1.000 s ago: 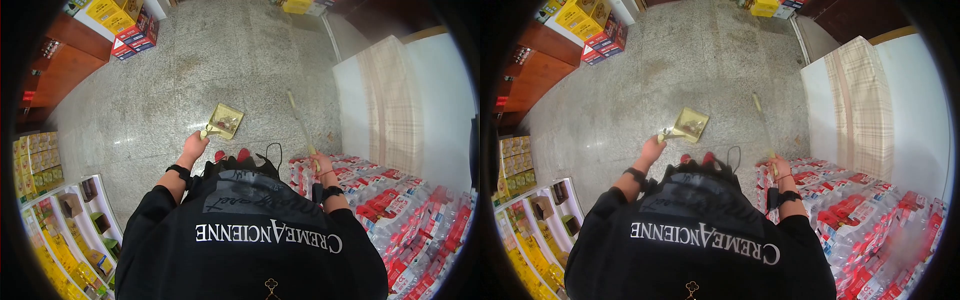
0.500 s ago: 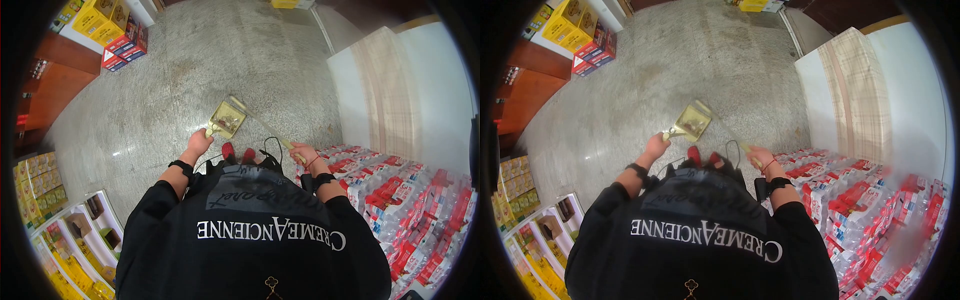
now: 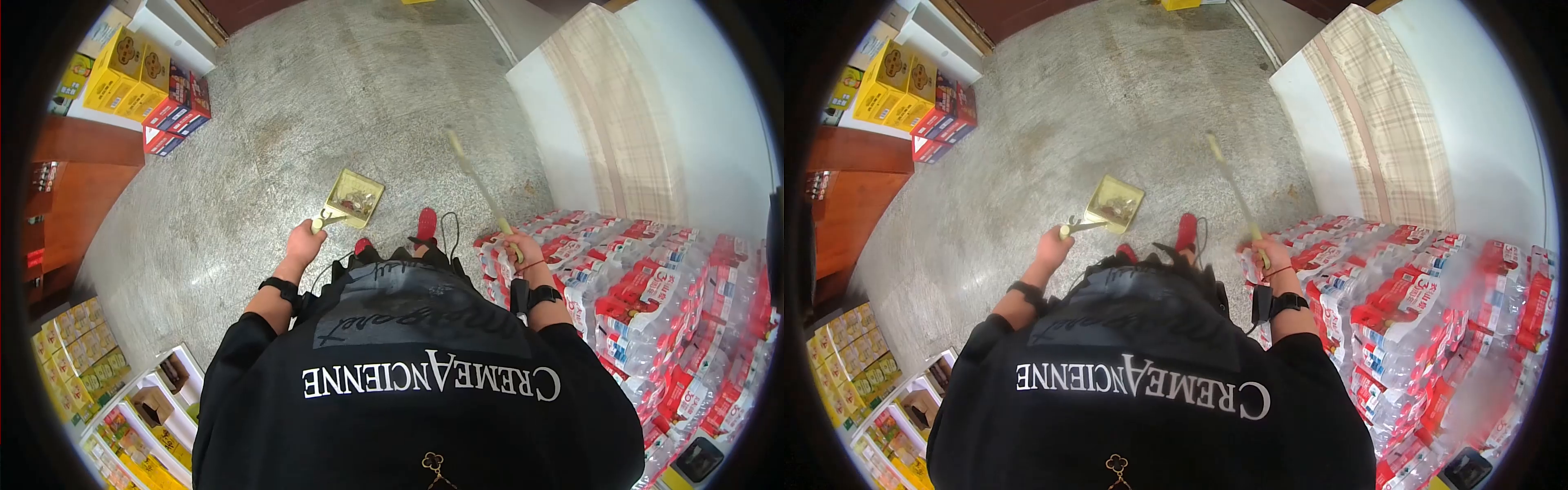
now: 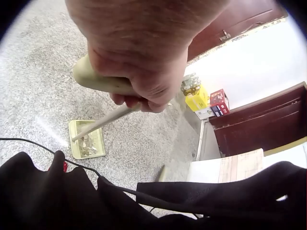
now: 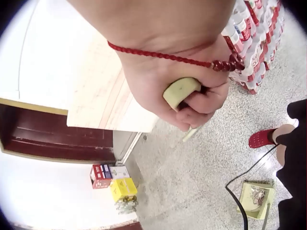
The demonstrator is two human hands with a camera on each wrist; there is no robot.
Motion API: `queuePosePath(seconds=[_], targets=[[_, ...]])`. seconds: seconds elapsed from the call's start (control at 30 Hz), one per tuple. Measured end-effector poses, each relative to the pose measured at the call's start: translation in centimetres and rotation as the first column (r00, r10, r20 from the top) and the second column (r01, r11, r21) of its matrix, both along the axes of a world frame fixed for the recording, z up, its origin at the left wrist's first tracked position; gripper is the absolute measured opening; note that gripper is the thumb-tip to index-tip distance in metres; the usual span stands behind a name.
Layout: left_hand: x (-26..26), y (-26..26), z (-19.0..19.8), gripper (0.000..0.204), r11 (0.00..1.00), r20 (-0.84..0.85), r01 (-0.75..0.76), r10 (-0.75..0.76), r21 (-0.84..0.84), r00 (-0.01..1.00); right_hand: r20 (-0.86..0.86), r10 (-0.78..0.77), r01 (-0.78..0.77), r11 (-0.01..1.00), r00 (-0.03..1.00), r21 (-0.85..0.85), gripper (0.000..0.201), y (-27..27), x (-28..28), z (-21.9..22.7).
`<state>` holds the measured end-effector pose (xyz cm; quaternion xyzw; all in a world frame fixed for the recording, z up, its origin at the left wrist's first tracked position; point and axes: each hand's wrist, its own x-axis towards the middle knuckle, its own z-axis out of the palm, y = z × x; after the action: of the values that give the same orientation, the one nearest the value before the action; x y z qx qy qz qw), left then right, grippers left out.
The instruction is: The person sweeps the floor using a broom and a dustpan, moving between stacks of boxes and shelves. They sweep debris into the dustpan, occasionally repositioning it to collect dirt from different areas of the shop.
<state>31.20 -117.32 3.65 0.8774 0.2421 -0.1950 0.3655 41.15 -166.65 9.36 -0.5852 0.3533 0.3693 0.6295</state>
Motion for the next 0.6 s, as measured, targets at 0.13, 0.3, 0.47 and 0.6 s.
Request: queuePosePath(seconds=[0.13, 0.3, 0.47, 0.6], targets=[[1.3, -2.1, -0.1, 0.031, 1.000, -0.024, -0.011, 0.012, 0.019, 1.000, -0.017, -0.316, 0.315, 0.949, 0.949, -0.031, 0.012, -6.2, 3.1, -3.2], [4.1, -6.2, 0.2, 0.031, 0.999, -0.054, -0.040, 0.041, 0.032, 0.998, -0.114, -0.568, 0.575, 0.818, 0.815, 0.035, 0.011, -15.7, 7.0, -8.1], [8.3, -10.6, 0.8, 0.029, 0.997, -0.076, -0.032, 0.037, 0.076, 0.996, -0.184, -0.411, 0.428, 0.902, 0.893, 0.064, 0.012, -17.9, 7.7, -11.8], [11.8, -14.3, 1.0, 0.029, 0.999, -0.085, -0.042, 0.044, 0.024, 0.995, -0.130, -0.208, 0.208, 0.978, 0.969, -0.017, 0.011, -13.5, 8.9, -6.5]])
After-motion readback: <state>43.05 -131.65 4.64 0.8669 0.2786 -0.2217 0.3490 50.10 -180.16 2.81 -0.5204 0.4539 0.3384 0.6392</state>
